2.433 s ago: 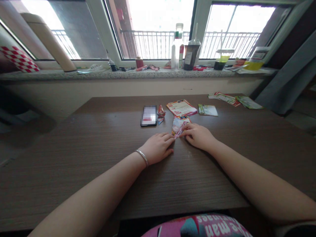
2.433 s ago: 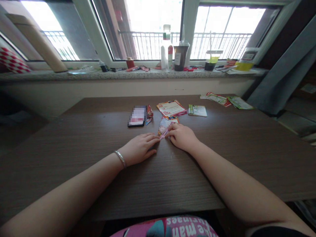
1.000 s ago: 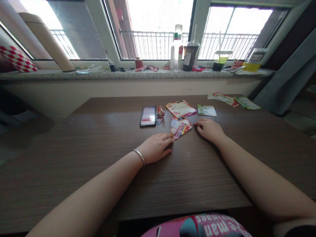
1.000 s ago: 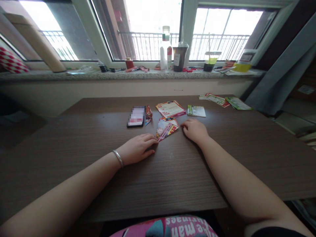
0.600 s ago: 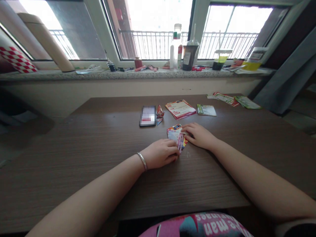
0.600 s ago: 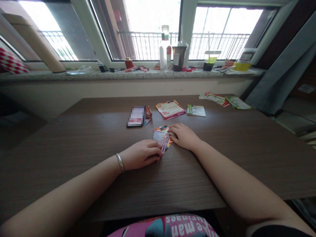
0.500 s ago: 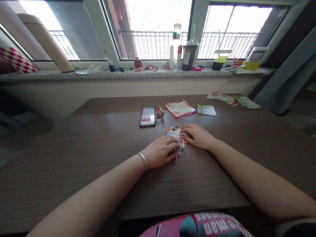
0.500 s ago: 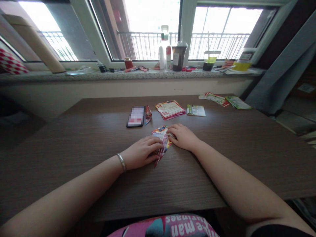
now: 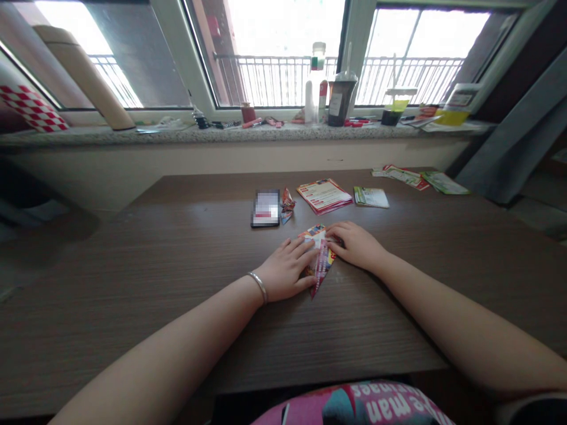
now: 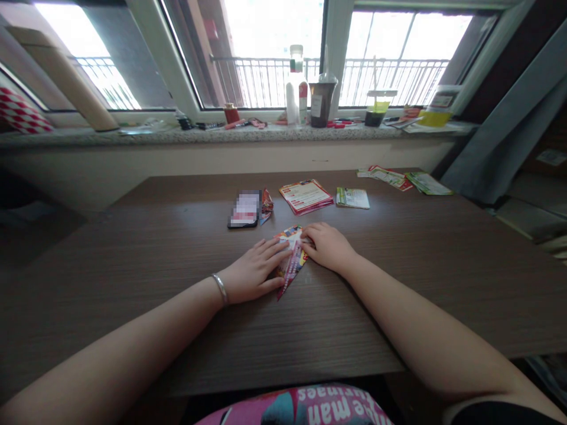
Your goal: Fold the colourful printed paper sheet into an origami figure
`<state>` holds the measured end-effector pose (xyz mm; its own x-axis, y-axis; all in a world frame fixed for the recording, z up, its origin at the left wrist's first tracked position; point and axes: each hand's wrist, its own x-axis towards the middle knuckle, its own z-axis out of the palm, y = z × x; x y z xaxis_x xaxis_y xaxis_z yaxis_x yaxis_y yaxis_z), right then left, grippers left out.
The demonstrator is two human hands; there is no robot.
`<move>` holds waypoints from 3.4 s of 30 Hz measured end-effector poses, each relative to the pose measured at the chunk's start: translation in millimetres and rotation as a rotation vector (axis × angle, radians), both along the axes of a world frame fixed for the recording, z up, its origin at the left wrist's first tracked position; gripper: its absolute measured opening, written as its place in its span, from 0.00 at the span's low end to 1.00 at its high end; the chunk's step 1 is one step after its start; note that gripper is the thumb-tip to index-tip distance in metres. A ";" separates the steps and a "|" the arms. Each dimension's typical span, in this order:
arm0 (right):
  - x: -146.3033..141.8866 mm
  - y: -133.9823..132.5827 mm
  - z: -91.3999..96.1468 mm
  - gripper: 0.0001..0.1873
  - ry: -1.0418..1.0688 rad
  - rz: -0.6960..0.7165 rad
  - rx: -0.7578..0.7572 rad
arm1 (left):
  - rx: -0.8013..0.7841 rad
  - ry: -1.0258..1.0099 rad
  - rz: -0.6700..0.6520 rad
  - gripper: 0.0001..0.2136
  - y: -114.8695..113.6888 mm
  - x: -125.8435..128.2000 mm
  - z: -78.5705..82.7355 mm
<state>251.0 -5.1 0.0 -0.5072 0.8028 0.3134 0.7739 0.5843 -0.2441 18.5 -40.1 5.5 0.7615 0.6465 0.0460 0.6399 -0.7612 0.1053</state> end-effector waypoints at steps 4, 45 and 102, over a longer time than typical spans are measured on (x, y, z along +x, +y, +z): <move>2.1 -0.2 1.2 0.09 0.012 0.042 -0.015 | -0.016 0.008 0.015 0.32 -0.7 0.3 1.5; -6.8 17.7 -3.8 0.12 -0.006 -0.137 -0.144 | -0.022 -0.051 -0.009 0.26 -4.0 4.9 3.2; -16.8 -28.5 18.0 0.10 -0.047 0.462 -0.010 | -0.057 0.048 0.071 0.34 8.6 1.5 4.7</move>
